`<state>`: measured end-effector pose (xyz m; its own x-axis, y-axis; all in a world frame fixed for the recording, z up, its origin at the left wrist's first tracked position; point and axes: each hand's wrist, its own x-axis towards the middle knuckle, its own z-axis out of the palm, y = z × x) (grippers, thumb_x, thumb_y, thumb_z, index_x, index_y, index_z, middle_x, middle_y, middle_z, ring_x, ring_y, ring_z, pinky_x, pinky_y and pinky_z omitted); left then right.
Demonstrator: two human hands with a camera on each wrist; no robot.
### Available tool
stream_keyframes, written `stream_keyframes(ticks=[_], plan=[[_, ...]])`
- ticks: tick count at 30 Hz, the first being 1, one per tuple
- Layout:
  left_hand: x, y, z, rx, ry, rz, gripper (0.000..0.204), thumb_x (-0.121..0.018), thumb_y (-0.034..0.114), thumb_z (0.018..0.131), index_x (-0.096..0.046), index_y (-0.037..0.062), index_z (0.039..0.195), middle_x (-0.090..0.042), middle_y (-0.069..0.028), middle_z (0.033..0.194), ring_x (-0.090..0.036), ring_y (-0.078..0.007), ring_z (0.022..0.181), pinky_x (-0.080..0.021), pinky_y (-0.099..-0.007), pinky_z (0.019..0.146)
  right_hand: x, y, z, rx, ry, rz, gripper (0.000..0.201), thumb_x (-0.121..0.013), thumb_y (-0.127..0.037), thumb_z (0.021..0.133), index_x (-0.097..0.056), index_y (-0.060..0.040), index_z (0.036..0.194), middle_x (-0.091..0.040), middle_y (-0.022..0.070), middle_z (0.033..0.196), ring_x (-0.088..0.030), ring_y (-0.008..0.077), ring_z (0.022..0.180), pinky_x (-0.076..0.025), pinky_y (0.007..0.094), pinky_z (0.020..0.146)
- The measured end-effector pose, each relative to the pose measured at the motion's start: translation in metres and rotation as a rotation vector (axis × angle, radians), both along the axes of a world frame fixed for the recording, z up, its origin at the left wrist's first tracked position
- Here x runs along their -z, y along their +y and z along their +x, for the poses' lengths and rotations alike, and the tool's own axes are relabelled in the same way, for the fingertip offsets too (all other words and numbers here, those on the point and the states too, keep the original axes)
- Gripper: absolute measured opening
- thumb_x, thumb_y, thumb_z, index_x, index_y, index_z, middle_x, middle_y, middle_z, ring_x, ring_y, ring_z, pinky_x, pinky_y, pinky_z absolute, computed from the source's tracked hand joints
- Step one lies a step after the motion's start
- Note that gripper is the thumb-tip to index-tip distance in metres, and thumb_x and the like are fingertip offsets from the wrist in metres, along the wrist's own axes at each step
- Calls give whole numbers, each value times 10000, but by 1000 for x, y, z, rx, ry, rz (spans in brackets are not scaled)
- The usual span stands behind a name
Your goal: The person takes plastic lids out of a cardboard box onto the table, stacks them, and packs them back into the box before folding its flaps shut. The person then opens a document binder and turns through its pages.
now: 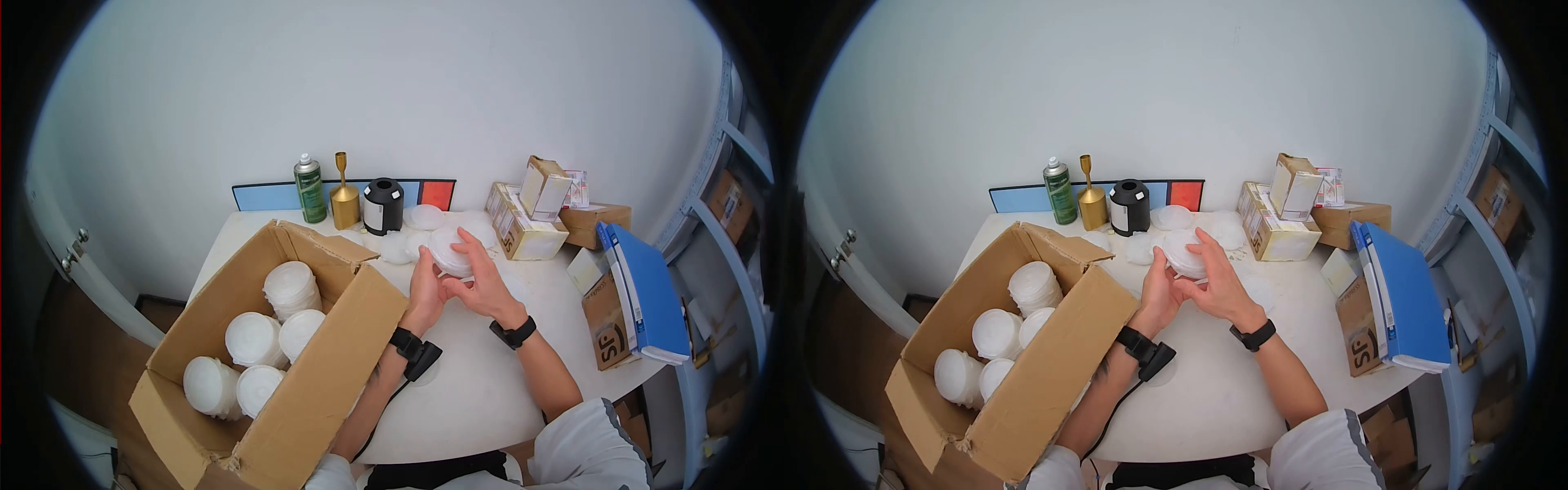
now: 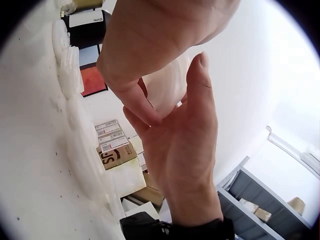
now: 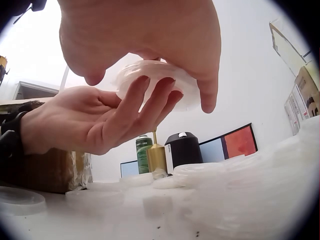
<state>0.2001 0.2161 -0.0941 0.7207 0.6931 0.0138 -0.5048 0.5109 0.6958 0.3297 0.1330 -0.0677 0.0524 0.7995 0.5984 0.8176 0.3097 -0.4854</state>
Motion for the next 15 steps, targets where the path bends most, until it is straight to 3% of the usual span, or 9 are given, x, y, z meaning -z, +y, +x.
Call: stream_keyframes(ticks=[4,6,9,13,15], plan=[[-4,3,-2,56,-8,32,662,-248,583,1136,-390,105,1572,-519,-112,1536,-555,-280,1375,-502,-507,1097,-4,0,5,58,136,-64,654,-861,-226,822,-536,-17,1350,-442,236,1580,-506,369,1406,-468,449,1114],[-15,-1,-7,119,-64,-8,662,-268,603,1127,-398,131,1573,-523,-85,1530,-534,-255,1382,-478,-491,1097,3,5,5,-81,379,-12,532,-859,-179,825,-528,-34,1215,-463,206,1543,-508,303,1391,-476,445,1100],[-17,-1,-10,194,-178,-70,659,-287,610,1119,-399,154,1580,-510,-62,1544,-498,-238,1408,-454,-486,1105,3,5,-3,-113,436,18,450,-830,-132,845,-500,-60,1141,-460,198,1530,-490,286,1400,-445,445,1139],[-17,6,-14,243,-239,-106,625,-293,547,1120,-405,135,1577,-479,-78,1577,-474,-260,1442,-448,-507,1127,7,6,7,-146,484,42,445,-816,-120,855,-505,-57,1168,-438,223,1538,-484,290,1403,-400,431,1184],[-22,3,-16,231,-256,-165,627,-290,524,1120,-400,110,1578,-476,-98,1582,-474,-286,1449,-436,-530,1151,-3,5,4,-150,697,188,442,-805,-110,861,-503,-58,1180,-428,242,1542,-471,291,1416,-365,426,1212]])
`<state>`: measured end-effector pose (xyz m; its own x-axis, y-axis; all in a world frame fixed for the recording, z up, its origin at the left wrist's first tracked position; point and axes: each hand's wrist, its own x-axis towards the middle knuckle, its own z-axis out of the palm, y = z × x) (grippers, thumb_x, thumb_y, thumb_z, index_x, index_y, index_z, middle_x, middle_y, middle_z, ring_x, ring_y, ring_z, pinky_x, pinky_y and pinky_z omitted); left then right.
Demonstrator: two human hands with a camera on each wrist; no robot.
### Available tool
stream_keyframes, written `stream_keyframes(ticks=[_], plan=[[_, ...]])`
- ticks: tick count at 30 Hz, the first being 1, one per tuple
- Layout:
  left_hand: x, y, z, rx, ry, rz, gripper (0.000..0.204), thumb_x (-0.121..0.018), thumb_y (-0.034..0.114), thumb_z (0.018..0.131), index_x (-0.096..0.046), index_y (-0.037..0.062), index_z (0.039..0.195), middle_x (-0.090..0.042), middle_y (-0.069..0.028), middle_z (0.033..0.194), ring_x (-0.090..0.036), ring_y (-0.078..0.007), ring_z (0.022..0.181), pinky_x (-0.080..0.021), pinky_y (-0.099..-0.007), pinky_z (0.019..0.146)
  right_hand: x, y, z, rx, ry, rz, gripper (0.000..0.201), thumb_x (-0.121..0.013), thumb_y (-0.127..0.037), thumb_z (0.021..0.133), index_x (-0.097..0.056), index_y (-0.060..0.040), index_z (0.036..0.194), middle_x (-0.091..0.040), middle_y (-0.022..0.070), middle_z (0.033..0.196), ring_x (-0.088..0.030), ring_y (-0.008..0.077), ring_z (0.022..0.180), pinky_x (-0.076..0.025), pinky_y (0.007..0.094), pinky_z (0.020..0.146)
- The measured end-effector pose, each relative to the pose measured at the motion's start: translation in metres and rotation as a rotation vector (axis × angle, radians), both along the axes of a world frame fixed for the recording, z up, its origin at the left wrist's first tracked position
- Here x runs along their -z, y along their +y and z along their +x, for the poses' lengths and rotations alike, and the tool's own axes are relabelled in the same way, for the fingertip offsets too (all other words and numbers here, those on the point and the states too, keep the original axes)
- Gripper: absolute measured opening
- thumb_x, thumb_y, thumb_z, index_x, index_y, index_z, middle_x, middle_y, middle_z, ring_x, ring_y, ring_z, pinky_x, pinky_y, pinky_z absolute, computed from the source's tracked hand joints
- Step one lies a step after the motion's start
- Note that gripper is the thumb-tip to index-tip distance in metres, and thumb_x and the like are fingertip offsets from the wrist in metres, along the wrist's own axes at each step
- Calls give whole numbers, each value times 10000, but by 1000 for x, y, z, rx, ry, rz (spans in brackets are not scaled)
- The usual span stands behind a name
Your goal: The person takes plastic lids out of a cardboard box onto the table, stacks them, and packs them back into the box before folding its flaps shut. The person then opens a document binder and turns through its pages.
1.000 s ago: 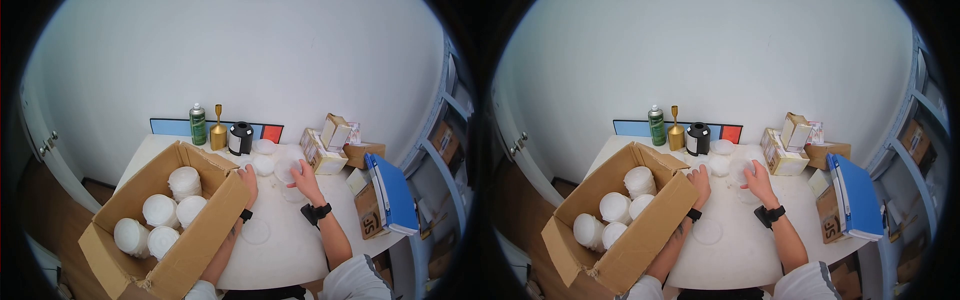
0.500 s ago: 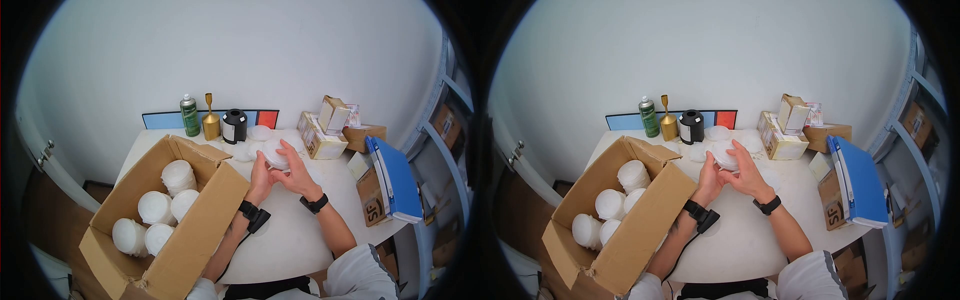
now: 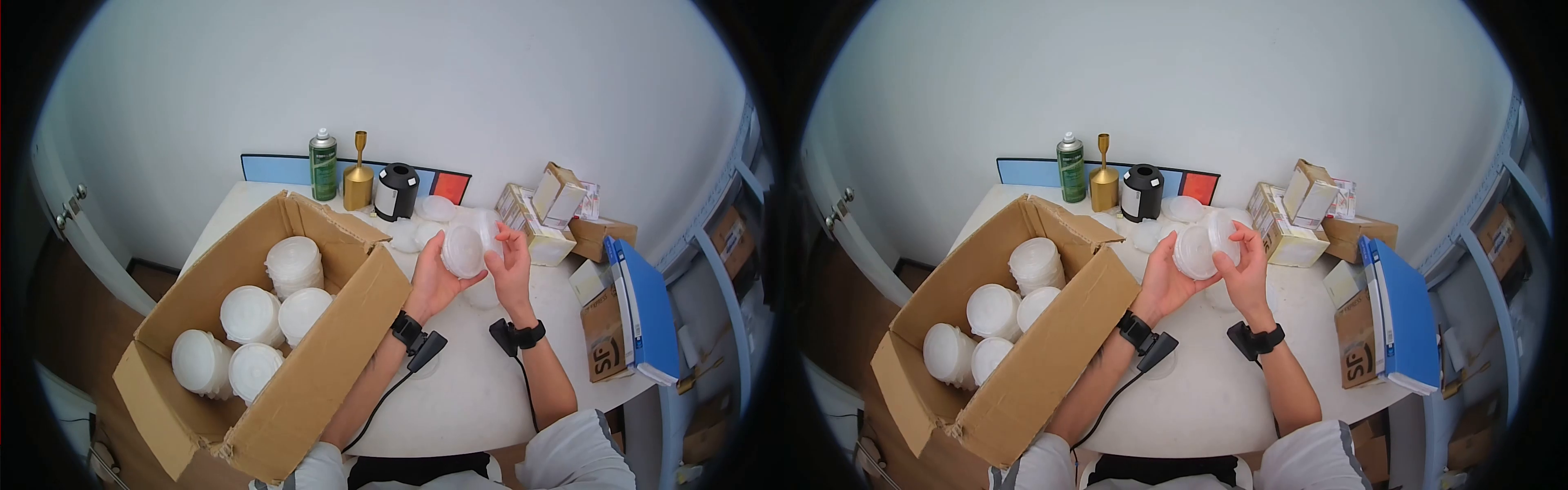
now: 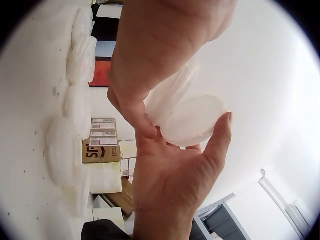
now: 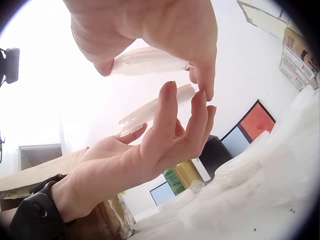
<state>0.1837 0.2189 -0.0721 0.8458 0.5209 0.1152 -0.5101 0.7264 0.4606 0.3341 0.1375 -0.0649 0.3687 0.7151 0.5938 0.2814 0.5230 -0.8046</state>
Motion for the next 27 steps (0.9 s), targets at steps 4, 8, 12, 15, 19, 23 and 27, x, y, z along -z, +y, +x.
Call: stream_keyframes(ticks=[4,8,12,15,19,23,27], plan=[[2,-2,3,38,-97,-60,621,-264,515,1121,-445,103,1549,-532,-99,1528,-503,-290,1421,-468,-528,1115,-18,-9,-13,162,-566,-209,495,-861,-161,804,-533,-69,1163,-481,232,1500,-532,333,1369,-478,447,1096],[5,0,2,24,-85,-30,626,-247,512,1124,-447,95,1544,-542,-101,1513,-519,-295,1406,-476,-547,1105,-13,-8,-3,139,-625,-223,525,-892,-192,767,-547,-65,1143,-501,234,1468,-559,368,1330,-515,445,1035],[1,-3,1,60,-64,-29,621,-247,499,1131,-439,81,1549,-521,-115,1546,-512,-310,1425,-439,-545,1166,-7,-6,-5,131,-616,-159,537,-902,-198,750,-549,-60,1131,-513,234,1436,-551,385,1331,-515,436,1021],[3,-4,2,41,-26,-30,614,-236,496,1135,-451,86,1539,-534,-110,1530,-529,-299,1409,-455,-523,1153,0,-2,-4,149,-585,-174,550,-907,-201,737,-545,-55,1125,-516,234,1433,-545,383,1340,-509,435,1025],[23,6,13,90,-40,-9,602,-270,508,1132,-473,91,1515,-551,-97,1503,-548,-282,1380,-470,-500,1130,-8,-7,-10,210,-764,-270,571,-902,-204,731,-528,-37,1129,-555,209,1326,-569,362,1260,-479,423,1039],[32,0,17,68,43,-63,621,-409,576,1091,-498,110,1492,-575,-70,1469,-582,-247,1328,-500,-464,1081,0,-5,-4,227,-830,-334,580,-874,-172,731,-498,-12,1144,-511,165,1080,-534,373,1100,-439,437,1031],[50,5,35,58,-29,-106,656,-448,622,1072,-490,131,1505,-572,-59,1467,-596,-240,1298,-508,-458,1063,-10,-12,-17,249,-988,-319,515,-823,-131,744,-486,-19,1116,-506,129,1087,-524,315,1028,-441,394,975]])
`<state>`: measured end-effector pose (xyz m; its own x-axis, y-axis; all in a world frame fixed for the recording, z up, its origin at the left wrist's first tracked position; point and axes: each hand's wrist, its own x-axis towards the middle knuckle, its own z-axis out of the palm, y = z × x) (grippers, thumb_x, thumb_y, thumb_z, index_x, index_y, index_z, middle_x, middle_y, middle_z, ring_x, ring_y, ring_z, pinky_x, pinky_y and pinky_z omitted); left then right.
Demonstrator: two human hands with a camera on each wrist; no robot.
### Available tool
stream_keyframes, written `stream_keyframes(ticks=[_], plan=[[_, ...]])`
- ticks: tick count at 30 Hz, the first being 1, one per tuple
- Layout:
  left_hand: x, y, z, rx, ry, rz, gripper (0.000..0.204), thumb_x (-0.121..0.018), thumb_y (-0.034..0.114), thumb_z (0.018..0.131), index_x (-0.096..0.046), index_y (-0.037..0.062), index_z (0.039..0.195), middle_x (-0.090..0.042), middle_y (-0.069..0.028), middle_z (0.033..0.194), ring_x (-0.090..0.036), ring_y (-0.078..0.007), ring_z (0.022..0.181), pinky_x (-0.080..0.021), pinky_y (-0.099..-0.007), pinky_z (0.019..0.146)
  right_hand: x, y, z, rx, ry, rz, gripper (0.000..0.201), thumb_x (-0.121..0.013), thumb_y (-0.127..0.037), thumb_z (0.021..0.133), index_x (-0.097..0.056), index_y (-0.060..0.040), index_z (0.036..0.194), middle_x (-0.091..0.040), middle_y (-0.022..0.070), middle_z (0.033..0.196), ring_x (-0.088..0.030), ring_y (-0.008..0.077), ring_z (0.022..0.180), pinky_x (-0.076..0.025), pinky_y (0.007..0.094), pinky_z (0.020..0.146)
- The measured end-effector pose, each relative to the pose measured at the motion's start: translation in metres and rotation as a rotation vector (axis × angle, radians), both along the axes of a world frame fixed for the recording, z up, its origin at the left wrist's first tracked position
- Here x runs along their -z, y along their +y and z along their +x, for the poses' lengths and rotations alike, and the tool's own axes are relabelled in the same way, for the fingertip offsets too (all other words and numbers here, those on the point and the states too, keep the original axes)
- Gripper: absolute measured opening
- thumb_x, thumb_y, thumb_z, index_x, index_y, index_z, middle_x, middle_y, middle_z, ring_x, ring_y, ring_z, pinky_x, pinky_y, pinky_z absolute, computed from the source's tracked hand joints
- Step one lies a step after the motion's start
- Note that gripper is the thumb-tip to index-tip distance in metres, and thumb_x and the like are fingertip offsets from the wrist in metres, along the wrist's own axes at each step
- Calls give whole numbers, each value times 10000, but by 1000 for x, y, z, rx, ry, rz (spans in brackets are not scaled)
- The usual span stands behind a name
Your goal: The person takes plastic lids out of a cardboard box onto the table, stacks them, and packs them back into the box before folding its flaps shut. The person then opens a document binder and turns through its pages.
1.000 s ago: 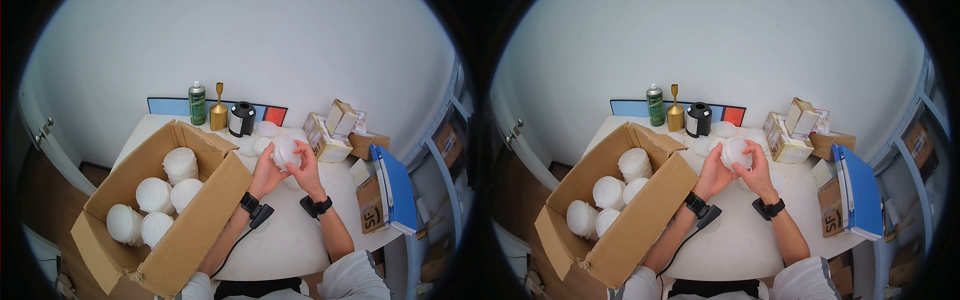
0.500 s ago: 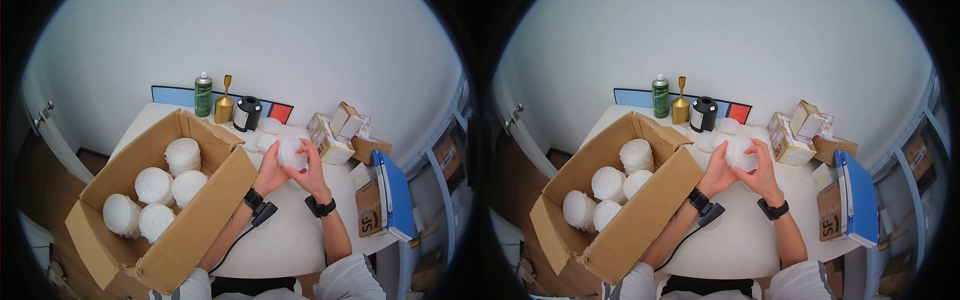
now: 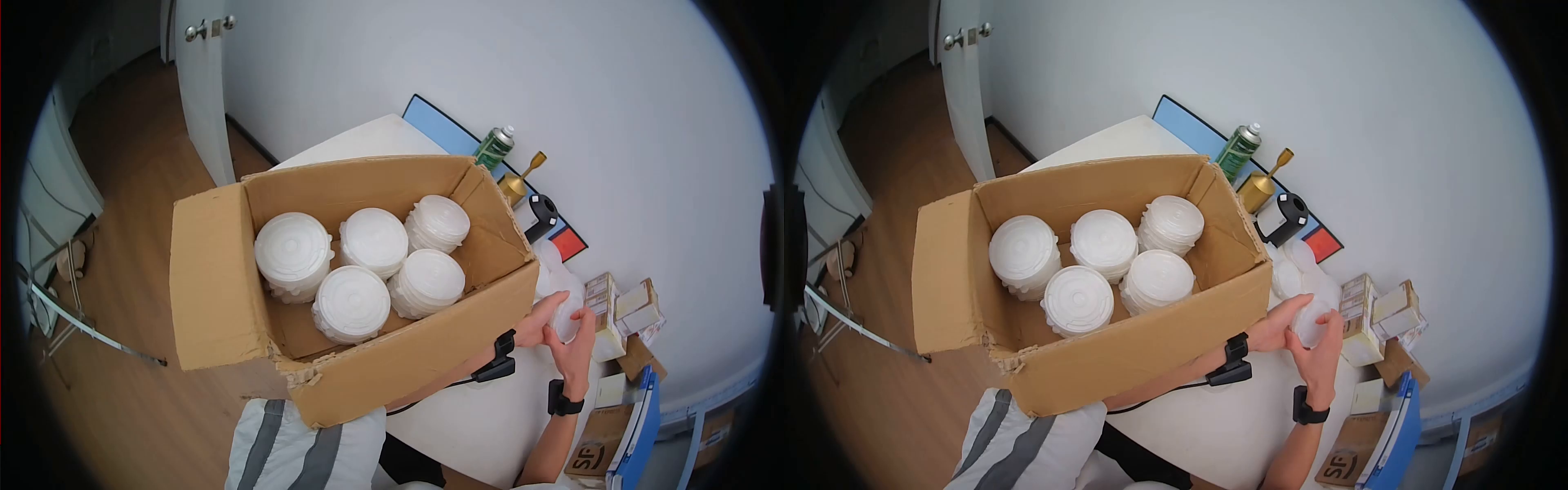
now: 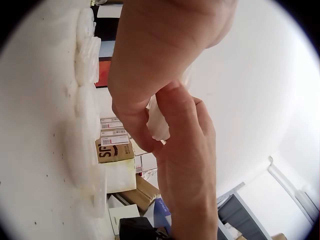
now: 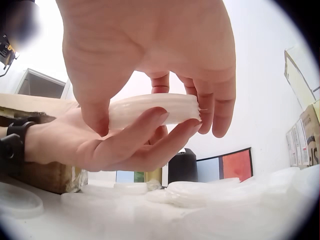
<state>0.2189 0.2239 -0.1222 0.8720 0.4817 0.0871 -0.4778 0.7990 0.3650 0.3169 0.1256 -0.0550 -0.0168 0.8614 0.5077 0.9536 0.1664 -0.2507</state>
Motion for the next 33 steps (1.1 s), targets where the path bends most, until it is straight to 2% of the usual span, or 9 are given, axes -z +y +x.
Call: stream_keyframes(ticks=[2,4,5,7,9,14,19,23,33], plan=[[-5,3,-6,16,-16,-21,675,-458,638,1065,-491,130,1507,-574,-61,1466,-596,-244,1296,-507,-462,1064,-16,6,-3,95,-5,74,486,-799,-107,774,-476,-31,1129,-518,127,1146,-545,292,1066,-453,400,984],[-16,-3,-20,79,23,-76,575,-607,595,989,-628,83,1251,-681,-123,1253,-681,-214,1107,-557,-410,915,-48,9,-26,73,121,232,510,-797,-91,768,-469,-42,1157,-534,124,1213,-558,270,1126,-464,406,1002],[-9,-4,-25,76,23,-82,575,-607,595,989,-628,83,1251,-681,-123,1253,-681,-214,1107,-557,-410,915,-71,14,-49,28,228,312,551,-809,-76,739,-469,-44,1172,-543,124,1239,-560,261,1158,-469,412,1011],[-4,-5,-31,38,53,-84,560,-611,581,989,-628,84,1246,-681,-120,1244,-681,-211,1100,-557,-406,910,-111,22,-119,-242,362,280,560,-820,-94,728,-467,-58,1161,-549,124,1284,-561,245,1195,-482,425,1022],[0,-4,-39,-4,90,-71,544,-615,566,989,-629,84,1240,-682,-117,1236,-681,-209,1093,-558,-402,905,-139,34,-193,-507,350,15,604,-841,-119,711,-452,-55,1170,-551,136,1299,-564,239,1190,-499,424,988],[5,11,-77,-148,175,-28,505,-624,531,990,-631,84,1225,-682,-109,1215,-681,-204,1076,-558,-393,892,-127,106,-289,-743,-222,-319,683,-897,-280,753,-441,-20,1190,-535,190,1142,-589,336,1011,-511,416,905],[2,26,-99,-285,229,-5,466,-634,496,990,-632,84,1210,-682,-101,1194,-681,-198,1059,-559,-384,879,-93,138,-309,-816,-497,-727,699,-892,-347,822,-439,-26,1247,-526,230,1209,-568,398,1151,-492,445,995],[7,33,-112,-365,269,-3,436,-642,467,991,-633,84,1198,-683,-94,1177,-681,-194,1045,-559,-377,868,-96,134,-320,-644,-631,-808,693,-884,-271,804,-422,-14,1253,-537,250,1212,-565,446,1195,-494,469,1016],[14,55,-153,-576,401,46,359,-662,397,992,-636,85,1168,-683,-78,1135,-681,-183,1011,-560,-359,842,-92,135,-324,-773,-653,-539,663,-864,-232,733,-454,-32,1215,-554,224,1123,-571,423,1071,-481,458,963]])
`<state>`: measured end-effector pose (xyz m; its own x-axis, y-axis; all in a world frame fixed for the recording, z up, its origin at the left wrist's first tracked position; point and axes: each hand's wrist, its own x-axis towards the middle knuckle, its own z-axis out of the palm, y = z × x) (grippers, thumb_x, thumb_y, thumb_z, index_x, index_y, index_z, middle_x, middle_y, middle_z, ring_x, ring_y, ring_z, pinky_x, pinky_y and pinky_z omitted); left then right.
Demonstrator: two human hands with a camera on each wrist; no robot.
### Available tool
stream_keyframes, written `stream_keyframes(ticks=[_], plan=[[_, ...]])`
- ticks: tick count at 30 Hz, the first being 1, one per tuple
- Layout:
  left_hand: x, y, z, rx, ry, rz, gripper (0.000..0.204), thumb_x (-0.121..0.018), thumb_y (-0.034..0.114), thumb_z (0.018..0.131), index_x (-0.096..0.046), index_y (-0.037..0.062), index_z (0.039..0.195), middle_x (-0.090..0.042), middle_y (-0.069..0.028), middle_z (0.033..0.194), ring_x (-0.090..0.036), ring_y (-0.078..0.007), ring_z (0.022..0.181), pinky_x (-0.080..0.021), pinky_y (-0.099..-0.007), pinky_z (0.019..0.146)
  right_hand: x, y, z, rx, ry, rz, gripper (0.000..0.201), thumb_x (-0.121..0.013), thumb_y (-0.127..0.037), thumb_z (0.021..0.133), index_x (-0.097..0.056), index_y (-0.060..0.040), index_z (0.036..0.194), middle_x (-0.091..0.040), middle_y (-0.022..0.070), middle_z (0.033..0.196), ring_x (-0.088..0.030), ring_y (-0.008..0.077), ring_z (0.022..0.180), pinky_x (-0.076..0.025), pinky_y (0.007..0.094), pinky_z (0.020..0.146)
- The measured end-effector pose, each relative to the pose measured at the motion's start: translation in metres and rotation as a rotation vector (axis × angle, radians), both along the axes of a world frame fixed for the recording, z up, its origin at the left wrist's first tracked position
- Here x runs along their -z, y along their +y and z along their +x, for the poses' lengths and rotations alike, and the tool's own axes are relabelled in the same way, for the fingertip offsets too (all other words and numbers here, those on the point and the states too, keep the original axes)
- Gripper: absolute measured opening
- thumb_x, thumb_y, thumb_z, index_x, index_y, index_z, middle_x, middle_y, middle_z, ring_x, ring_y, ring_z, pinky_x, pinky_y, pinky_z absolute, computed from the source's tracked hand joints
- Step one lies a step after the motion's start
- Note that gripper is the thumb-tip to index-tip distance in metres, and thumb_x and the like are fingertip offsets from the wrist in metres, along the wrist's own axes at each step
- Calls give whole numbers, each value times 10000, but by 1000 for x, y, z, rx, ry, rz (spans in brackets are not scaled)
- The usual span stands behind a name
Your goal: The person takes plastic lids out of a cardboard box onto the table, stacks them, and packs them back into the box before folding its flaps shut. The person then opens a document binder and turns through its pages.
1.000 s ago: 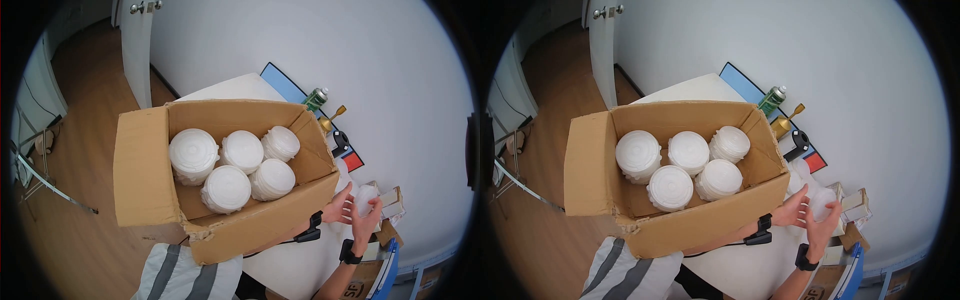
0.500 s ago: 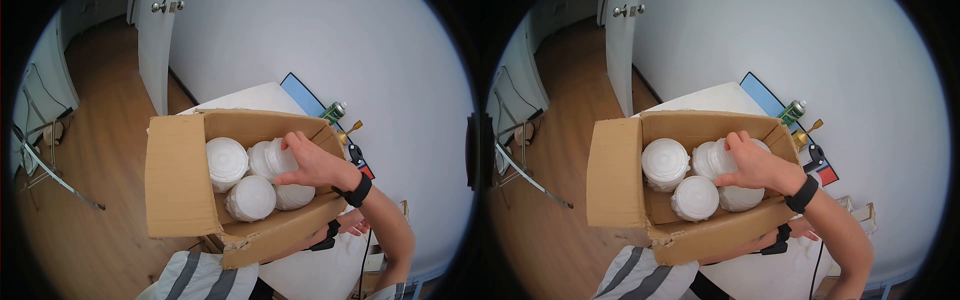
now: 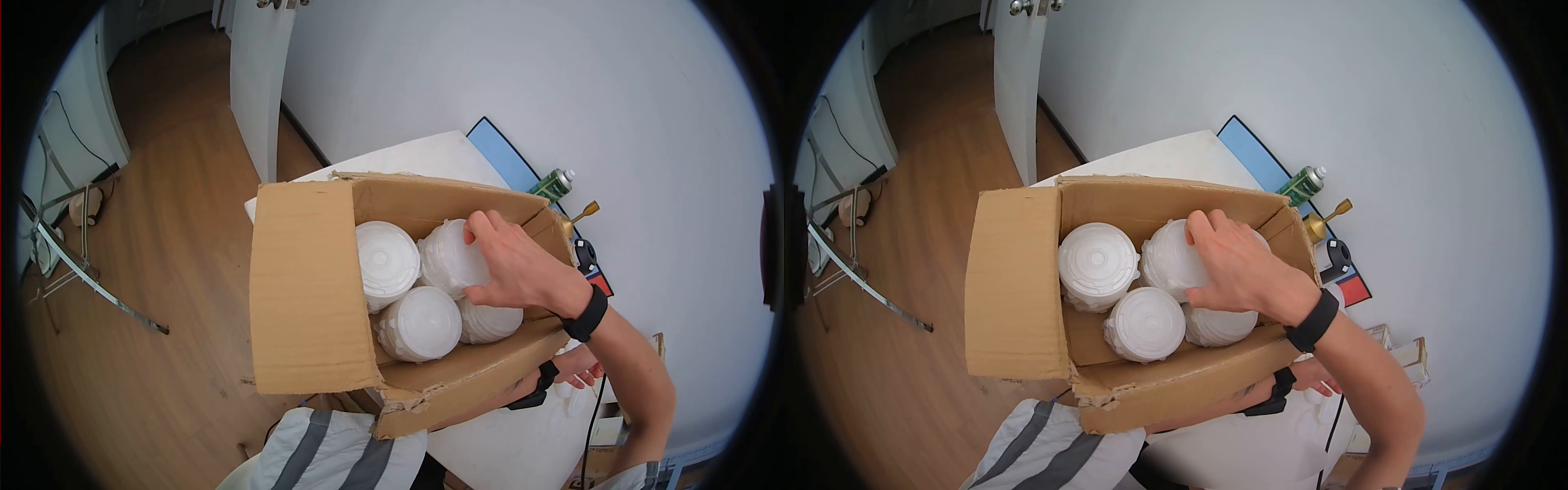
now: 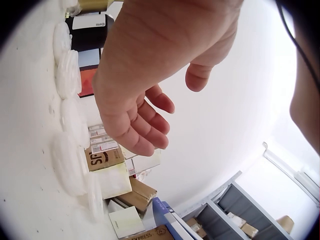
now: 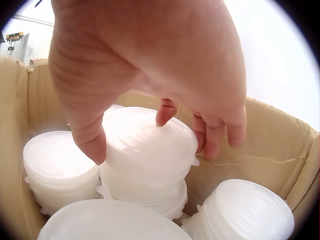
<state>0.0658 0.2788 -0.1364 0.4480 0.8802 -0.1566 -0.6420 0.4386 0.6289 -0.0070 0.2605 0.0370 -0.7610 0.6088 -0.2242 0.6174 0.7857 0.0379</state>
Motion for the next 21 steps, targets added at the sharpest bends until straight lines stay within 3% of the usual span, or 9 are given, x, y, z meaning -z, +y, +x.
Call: stream_keyframes(ticks=[8,11,13,14,16,17,18,19,21], plan=[[4,7,-16,-76,161,75,299,-678,340,992,-639,86,1145,-684,-65,1102,-681,-174,984,-561,-345,821,19,2,5,-149,84,125,645,-867,-306,746,-509,-24,1203,-608,233,1075,-621,412,1044,-468,506,993],[-12,-2,29,74,244,186,277,-684,319,993,-640,86,1136,-684,-60,1089,-681,-171,973,-562,-339,813,15,6,13,-122,23,135,788,-904,-393,731,-527,-34,1321,-625,240,1153,-624,410,1113,-456,505,1025],[-23,-18,79,210,274,271,263,-688,305,993,-640,86,1130,-684,-57,1081,-681,-169,966,-562,-336,807,-21,7,27,-17,137,-91,752,-867,-425,797,-574,-6,1347,-638,247,1216,-619,421,1203,-498,500,1025],[-25,-30,101,271,280,302,255,-690,298,993,-641,86,1127,-684,-56,1076,-681,-168,963,-562,-334,805,-57,2,38,19,218,-207,665,-810,-427,890,-570,-2,1342,-618,259,1302,-601,433,1237,-511,470,1045],[-32,-51,135,352,277,346,241,-694,284,993,-641,86,1121,-684,-52,1068,-681,-166,956,-562,-330,800,-102,-1,87,195,584,-197,550,-746,-378,963,-590,21,1308,-694,230,1245,-665,324,1209,-524,425,1051],[-27,-48,139,219,315,401,169,-679,197,946,-651,70,1055,-678,-16,947,-685,-129,880,-545,-280,715,-117,-4,116,316,743,-131,481,-721,-347,989,-608,25,1271,-705,188,1227,-688,286,1164,-536,416,1031],[-11,-42,151,29,418,444,238,-726,200,858,-666,16,997,-733,-113,884,-720,-215,904,-563,-377,834,-118,1,155,394,780,8,458,-713,-337,994,-615,30,1250,-709,179,1215,-693,282,1151,-539,417,1024],[-19,-45,142,-96,526,533,263,-709,177,860,-643,30,1068,-710,-154,1032,-695,-240,947,-545,-390,886,-111,6,197,467,819,144,436,-706,-326,998,-622,34,1228,-713,171,1203,-698,277,1139,-543,417,1018],[-18,-46,139,-140,577,559,288,-715,163,869,-626,23,1105,-689,-142,1076,-687,-245,977,-541,-383,893,-72,7,284,725,695,386,487,-738,-355,934,-650,51,1188,-735,210,1154,-709,340,1091,-569,420,944]])
